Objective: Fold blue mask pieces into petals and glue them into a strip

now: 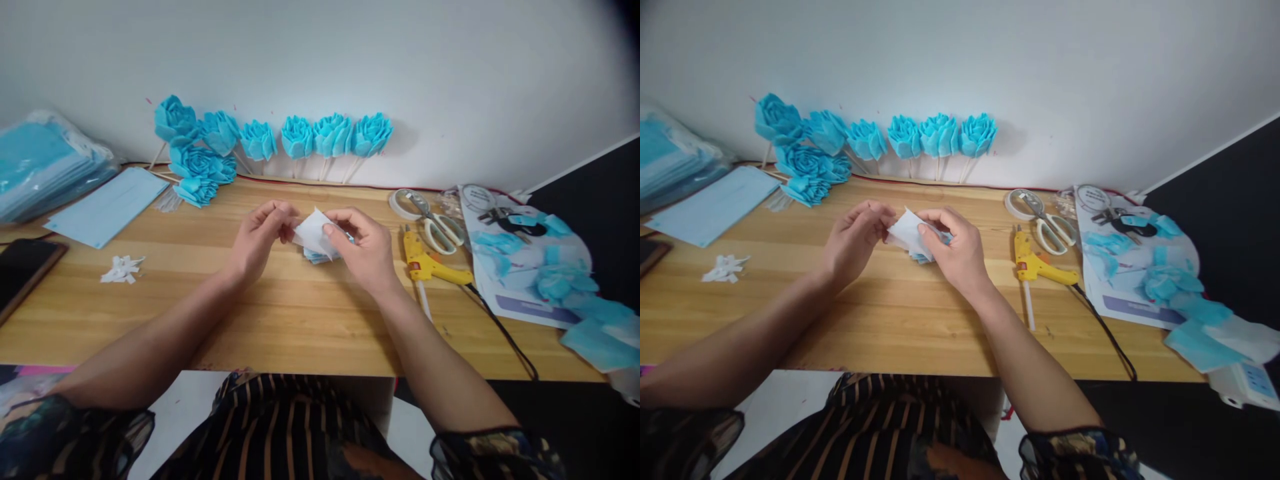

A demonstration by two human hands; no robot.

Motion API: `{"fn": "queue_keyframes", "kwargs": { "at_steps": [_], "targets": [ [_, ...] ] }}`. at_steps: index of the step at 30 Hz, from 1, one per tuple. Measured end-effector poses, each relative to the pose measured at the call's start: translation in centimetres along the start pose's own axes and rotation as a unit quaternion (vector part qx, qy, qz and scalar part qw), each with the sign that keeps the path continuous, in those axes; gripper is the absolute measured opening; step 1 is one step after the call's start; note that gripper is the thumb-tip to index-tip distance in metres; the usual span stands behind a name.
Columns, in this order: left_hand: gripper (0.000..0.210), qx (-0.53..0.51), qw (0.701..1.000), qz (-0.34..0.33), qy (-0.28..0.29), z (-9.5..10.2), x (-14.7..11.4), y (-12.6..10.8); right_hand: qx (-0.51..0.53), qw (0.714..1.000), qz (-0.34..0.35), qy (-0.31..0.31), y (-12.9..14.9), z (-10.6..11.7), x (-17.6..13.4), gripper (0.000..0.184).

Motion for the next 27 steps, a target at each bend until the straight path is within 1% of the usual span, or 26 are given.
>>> {"fn": "queue_keyframes", "kwargs": {
  "at_steps": [3, 7, 9, 14, 17, 19, 20, 22, 23, 25, 27],
  "targets": [
    [0.030, -0.012, 1.000, 0.001, -0.002, 0.2, 0.2, 0.0, -0.019, 0.999, 0.037, -0.012, 0.4, 0.3, 0.0, 0.009],
    [0.032, 0.007, 1.000, -0.005, 0.010, 0.0, 0.1, -0.1, -0.009, 0.994, 0.105, 0.002, 1.1, 0.2, -0.3, 0.016],
    [0.033, 0.015, 1.000, -0.017, 0.016, 0.0, -0.1, -0.3, -0.003, 0.992, 0.128, 0.007, 1.3, 0.2, -0.4, 0.018],
    [0.034, 0.051, 0.998, -0.046, 0.016, 0.0, -0.4, -0.8, -0.018, 0.988, 0.149, 0.019, 1.6, 0.2, -0.5, 0.017],
    [0.036, 0.070, 0.996, -0.052, 0.021, -0.2, -0.6, -1.1, -0.020, 0.988, 0.153, 0.020, 1.5, 0.1, -0.4, 0.015],
    [0.036, 0.072, 0.996, -0.047, 0.032, -0.4, -0.6, -1.3, 0.009, 0.990, 0.137, 0.014, 1.2, 0.1, -0.4, 0.013],
    [0.036, 0.071, 0.996, -0.045, 0.037, -0.4, -0.7, -1.4, 0.035, 0.993, 0.114, 0.007, 0.9, 0.2, -0.3, 0.011],
    [0.035, 0.070, 0.996, -0.043, 0.045, -0.6, -0.7, -1.6, 0.099, 0.994, 0.050, -0.022, -0.1, 0.3, -0.1, 0.005],
    [0.034, 0.068, 0.996, -0.043, 0.049, -0.7, -0.8, -1.7, 0.131, 0.991, 0.016, -0.038, -0.6, 0.3, 0.0, 0.006],
    [0.030, 0.063, 0.996, -0.043, 0.053, -0.8, -0.8, -1.8, 0.186, 0.980, -0.036, -0.058, -1.4, 0.4, 0.2, 0.015],
    [0.027, 0.056, 0.996, -0.036, 0.054, -0.9, -0.9, -1.7, 0.221, 0.972, -0.062, -0.056, -2.0, 0.3, 0.5, 0.023]
  ]
}}
Point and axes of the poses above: each hand's wrist, its own x-axis towards the middle knuckle, its own z-axis out of the back of the hand, y = z × x, the point moved 4 cm from there along x, towards the middle knuckle, and after that the axes turned 4 degrees about x, right-handed, at the moved point
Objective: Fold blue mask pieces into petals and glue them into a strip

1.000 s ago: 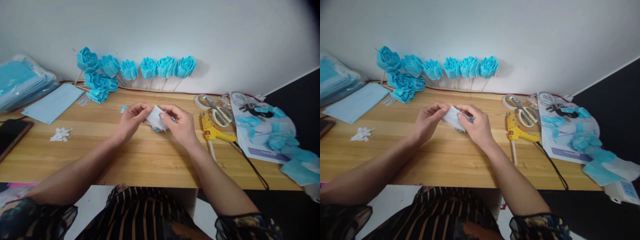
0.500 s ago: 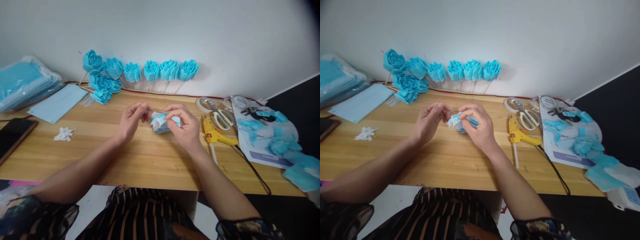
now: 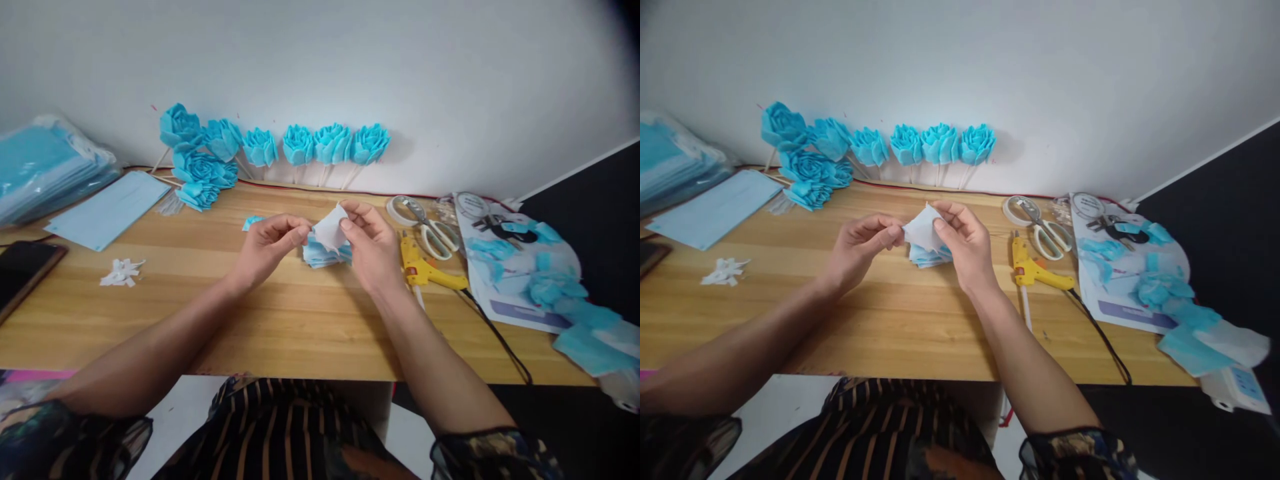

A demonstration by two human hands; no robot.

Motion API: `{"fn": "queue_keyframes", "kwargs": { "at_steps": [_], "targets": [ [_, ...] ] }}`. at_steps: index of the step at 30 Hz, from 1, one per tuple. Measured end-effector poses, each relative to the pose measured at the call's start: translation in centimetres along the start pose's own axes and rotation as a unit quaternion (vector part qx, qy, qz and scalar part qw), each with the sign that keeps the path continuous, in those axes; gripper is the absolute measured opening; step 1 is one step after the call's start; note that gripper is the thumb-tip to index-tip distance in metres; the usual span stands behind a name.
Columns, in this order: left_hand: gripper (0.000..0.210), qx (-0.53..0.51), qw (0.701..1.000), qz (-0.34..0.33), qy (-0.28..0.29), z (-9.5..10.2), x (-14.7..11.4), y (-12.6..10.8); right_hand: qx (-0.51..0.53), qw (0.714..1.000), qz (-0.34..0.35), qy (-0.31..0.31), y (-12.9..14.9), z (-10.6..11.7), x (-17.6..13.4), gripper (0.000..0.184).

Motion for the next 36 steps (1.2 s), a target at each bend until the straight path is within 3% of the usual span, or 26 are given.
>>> {"fn": "queue_keyframes", "kwargs": {
  "at_steps": [18, 36],
  "targets": [
    [0.029, -0.025, 1.000, 0.005, -0.006, -0.14, -0.03, 0.22, 0.056, 0.997, -0.048, 0.017, -0.10, -0.42, -0.11, 0.023],
    [0.020, 0.000, 1.000, 0.004, 0.003, 0.01, -0.11, 0.60, 0.068, 0.996, -0.057, -0.025, 0.07, -0.08, 0.19, 0.033]
  ]
}}
Point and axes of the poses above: each hand's wrist, its own x-axis towards the middle knuckle, its own z-axis out of the back of the hand, y = z × x, the point moved 4 cm from there along x, towards the middle knuckle, and after that the axes turned 4 degrees about x, right-handed, at the moved point
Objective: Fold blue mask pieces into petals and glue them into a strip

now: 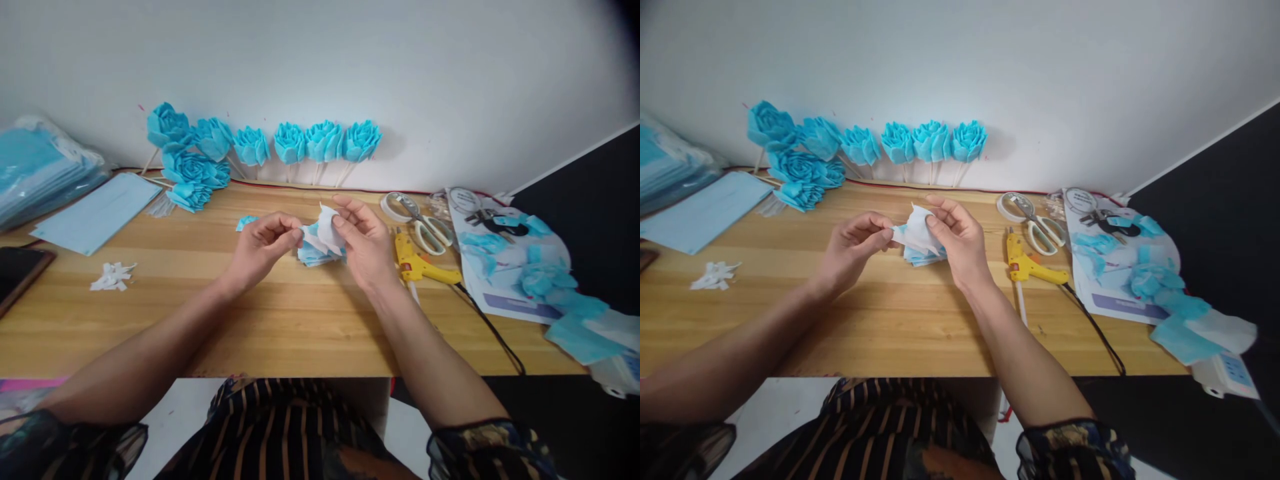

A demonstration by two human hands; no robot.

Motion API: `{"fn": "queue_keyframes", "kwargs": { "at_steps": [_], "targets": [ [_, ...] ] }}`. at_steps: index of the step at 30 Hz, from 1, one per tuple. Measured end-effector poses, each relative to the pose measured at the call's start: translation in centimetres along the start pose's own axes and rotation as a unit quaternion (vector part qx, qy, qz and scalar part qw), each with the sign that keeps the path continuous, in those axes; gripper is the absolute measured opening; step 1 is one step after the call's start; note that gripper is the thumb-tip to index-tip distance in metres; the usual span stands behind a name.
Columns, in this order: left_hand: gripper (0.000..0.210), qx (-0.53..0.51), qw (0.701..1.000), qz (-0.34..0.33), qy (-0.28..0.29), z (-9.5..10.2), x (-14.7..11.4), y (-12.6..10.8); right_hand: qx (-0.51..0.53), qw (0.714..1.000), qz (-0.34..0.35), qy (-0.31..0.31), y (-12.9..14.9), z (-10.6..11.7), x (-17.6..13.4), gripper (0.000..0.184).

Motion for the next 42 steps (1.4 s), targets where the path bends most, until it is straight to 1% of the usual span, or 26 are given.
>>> {"fn": "queue_keyframes", "kwargs": {
  "at_steps": [2, 4, 6, 8, 10, 12, 14, 16, 18, 22, 27, 30, 36, 38, 42],
  "targets": [
    [0.019, 0.004, 1.000, -0.007, -0.028, 0.4, 0.1, 0.3, -0.022, 1.000, 0.010, 0.004, 0.0, 0.1, 0.0, 0.032],
    [0.024, 0.011, 0.998, -0.016, -0.060, 0.8, 0.3, 0.4, -0.061, 0.998, 0.020, 0.011, 0.0, 0.1, -0.1, 0.031],
    [0.030, 0.030, 0.996, -0.019, -0.078, 1.1, 0.3, 0.3, -0.096, 0.995, 0.024, 0.025, 0.0, -0.1, -0.4, 0.032],
    [0.035, 0.057, 0.996, -0.013, -0.063, 1.1, 0.4, 0.1, -0.119, 0.991, 0.025, 0.047, 0.1, -0.4, -0.7, 0.032],
    [0.038, 0.073, 0.997, 0.000, -0.026, 0.7, 0.3, -0.1, -0.140, 0.988, 0.031, 0.065, 0.3, -0.7, -1.0, 0.032],
    [0.036, 0.081, 0.996, 0.012, 0.016, 0.2, 0.2, -0.1, -0.164, 0.983, 0.045, 0.075, 0.5, -1.1, -1.3, 0.031],
    [0.033, 0.083, 0.996, 0.021, 0.038, -0.1, 0.2, 0.1, -0.187, 0.977, 0.064, 0.085, 0.8, -1.4, -1.5, 0.032],
    [0.033, 0.063, 0.997, 0.033, 0.036, -0.2, 0.2, 0.5, -0.192, 0.973, 0.080, 0.099, 1.0, -1.5, -1.5, 0.034],
    [0.034, 0.016, 0.999, 0.051, 0.010, 0.0, 0.3, 0.9, -0.181, 0.974, 0.082, 0.105, 1.2, -1.4, -1.5, 0.035],
    [0.032, -0.077, 0.993, 0.081, -0.034, 0.6, 0.7, 1.3, -0.163, 0.980, 0.097, 0.065, 1.4, -0.6, -1.0, 0.033],
    [0.029, -0.128, 0.987, 0.088, -0.049, 1.0, 1.0, 1.3, -0.186, 0.974, 0.125, 0.042, 1.5, -0.3, -0.7, 0.031],
    [0.028, -0.132, 0.986, 0.090, -0.052, 1.0, 1.0, 1.2, -0.196, 0.973, 0.117, 0.034, 1.2, -0.3, -0.7, 0.029],
    [0.033, -0.141, 0.985, 0.081, -0.054, 1.1, 1.0, 1.1, -0.171, 0.982, 0.068, 0.041, 0.8, -0.2, -0.9, 0.030],
    [0.033, -0.128, 0.988, 0.072, -0.043, 1.0, 0.9, 1.2, -0.147, 0.987, 0.054, 0.041, 0.7, -0.2, -0.8, 0.032],
    [0.035, -0.060, 0.997, 0.057, -0.001, 0.4, 0.5, 1.5, -0.125, 0.991, 0.025, 0.049, 0.3, -0.3, -0.4, 0.043]
  ]
}}
Point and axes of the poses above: each hand's wrist, its own x-axis towards the middle knuckle, its own z-axis out of the back of the hand, y = z × x, the point moved 4 cm from there along x, towards the middle knuckle, and after that the axes turned 4 degrees about x, right-handed, at the moved point
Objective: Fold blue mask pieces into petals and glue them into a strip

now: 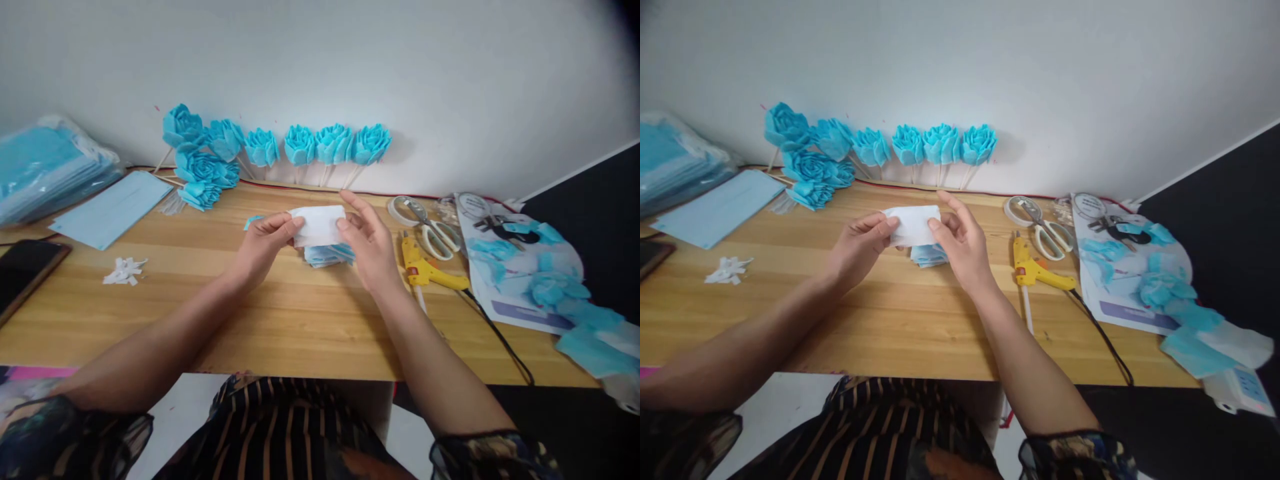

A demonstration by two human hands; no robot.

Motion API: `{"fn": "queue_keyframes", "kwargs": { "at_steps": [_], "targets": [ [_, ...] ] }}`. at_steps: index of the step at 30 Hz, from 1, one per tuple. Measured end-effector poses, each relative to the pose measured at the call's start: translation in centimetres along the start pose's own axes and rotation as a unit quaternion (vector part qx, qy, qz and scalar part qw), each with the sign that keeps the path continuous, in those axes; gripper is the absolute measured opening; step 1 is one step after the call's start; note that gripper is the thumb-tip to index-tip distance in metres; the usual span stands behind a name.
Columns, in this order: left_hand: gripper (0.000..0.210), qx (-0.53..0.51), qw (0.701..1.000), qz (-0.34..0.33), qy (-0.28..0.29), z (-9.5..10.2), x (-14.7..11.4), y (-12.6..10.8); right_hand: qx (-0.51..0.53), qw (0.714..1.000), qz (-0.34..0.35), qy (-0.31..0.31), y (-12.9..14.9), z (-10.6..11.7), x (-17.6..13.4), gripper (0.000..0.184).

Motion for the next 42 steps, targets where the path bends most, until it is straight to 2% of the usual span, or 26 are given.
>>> {"fn": "queue_keyframes", "kwargs": {
  "at_steps": [3, 6, 8, 11, 14, 17, 19, 23, 30, 33, 36, 42],
  "targets": [
    [0.037, 0.039, 0.999, -0.005, -0.005, -0.1, -0.1, 0.0, -0.017, 1.000, 0.003, 0.011, -0.2, -0.1, 0.1, 0.046],
    [0.036, 0.068, 0.995, -0.033, -0.068, 0.6, 0.0, -0.6, -0.036, 0.999, 0.019, 0.026, 0.0, -0.2, -0.1, 0.048],
    [0.037, 0.112, 0.989, -0.052, -0.086, 0.8, 0.0, -1.3, -0.062, 0.997, 0.030, 0.041, 0.3, -0.4, -0.4, 0.053],
    [0.035, 0.189, 0.977, -0.082, -0.049, 0.5, -0.1, -2.3, -0.127, 0.989, 0.049, 0.061, 0.9, -0.8, -0.9, 0.063],
    [0.024, 0.236, 0.963, -0.129, -0.008, -0.2, -0.3, -2.8, -0.191, 0.977, 0.062, 0.073, 1.4, -1.2, -1.1, 0.066],
    [0.013, 0.250, 0.956, -0.151, 0.000, -0.4, -0.3, -2.7, -0.230, 0.967, 0.071, 0.081, 1.6, -1.5, -1.2, 0.066],
    [0.014, 0.226, 0.965, -0.132, -0.014, -0.2, -0.2, -2.3, -0.237, 0.965, 0.071, 0.084, 1.6, -1.6, -1.2, 0.067],
    [0.023, 0.094, 0.994, -0.044, -0.035, 0.4, 0.1, -1.5, -0.223, 0.969, 0.062, 0.082, 1.3, -1.6, -1.1, 0.067],
    [0.028, -0.053, 0.996, 0.040, -0.059, 1.3, 0.6, -0.8, -0.176, 0.976, 0.070, 0.103, 0.8, -1.0, -0.9, 0.061],
    [0.029, -0.073, 0.994, 0.065, -0.055, 1.2, 0.7, -0.7, -0.161, 0.980, 0.095, 0.066, 0.8, -0.4, -0.6, 0.057],
    [0.031, -0.079, 0.993, 0.087, -0.028, 0.7, 0.5, -0.8, -0.176, 0.975, 0.130, 0.035, 0.9, 0.0, -0.4, 0.055],
    [0.032, -0.060, 0.994, 0.092, 0.004, 0.3, 0.3, -0.8, -0.199, 0.960, 0.180, 0.083, 1.7, -0.5, -0.6, 0.033]
  ]
}}
Point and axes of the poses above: each hand's wrist, its own x-axis towards the middle knuckle, its own z-axis out of the back of the hand, y = z × x, the point moved 4 cm from there along x, towards the middle knuckle, and after that the axes turned 4 degrees about x, right-handed, at the moved point
